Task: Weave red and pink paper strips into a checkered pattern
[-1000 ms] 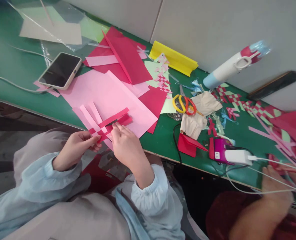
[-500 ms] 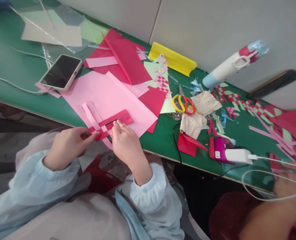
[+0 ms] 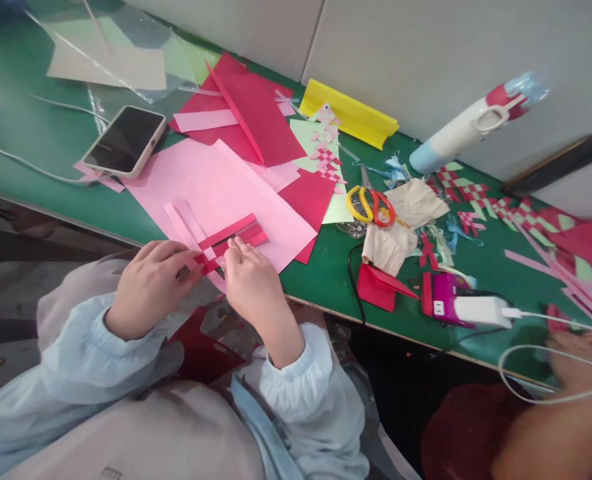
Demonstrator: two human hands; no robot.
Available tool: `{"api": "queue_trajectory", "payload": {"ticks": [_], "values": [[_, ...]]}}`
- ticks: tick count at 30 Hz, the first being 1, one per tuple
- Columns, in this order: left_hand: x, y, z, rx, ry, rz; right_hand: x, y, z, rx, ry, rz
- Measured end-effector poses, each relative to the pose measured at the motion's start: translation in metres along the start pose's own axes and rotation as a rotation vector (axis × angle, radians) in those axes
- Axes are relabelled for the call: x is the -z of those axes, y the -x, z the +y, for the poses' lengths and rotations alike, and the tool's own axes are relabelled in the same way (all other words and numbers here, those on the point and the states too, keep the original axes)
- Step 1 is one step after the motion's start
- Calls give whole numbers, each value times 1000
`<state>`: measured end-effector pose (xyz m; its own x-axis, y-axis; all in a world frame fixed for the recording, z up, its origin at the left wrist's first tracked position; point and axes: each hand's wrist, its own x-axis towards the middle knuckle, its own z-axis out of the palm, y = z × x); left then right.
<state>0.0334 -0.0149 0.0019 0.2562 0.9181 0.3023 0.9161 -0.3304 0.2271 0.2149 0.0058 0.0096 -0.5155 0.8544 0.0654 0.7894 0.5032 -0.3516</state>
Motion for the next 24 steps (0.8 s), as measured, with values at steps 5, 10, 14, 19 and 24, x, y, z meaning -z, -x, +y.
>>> {"api": "queue_trajectory", "payload": {"ticks": [5,10,14,19,24], "values": [[2,1,10,-14,-153,-29,0,1,0,2,-5,2],[6,-2,17,10,-196,-91,-1,1,0,14,-8,6],[5,-2,13,19,-159,-94,-1,1,-3,31,-26,-7],[3,2,9,11,-95,-61,-2,1,-5,61,-35,2],[2,1,8,20,-63,-34,-3,1,-4,61,-26,18]]}}
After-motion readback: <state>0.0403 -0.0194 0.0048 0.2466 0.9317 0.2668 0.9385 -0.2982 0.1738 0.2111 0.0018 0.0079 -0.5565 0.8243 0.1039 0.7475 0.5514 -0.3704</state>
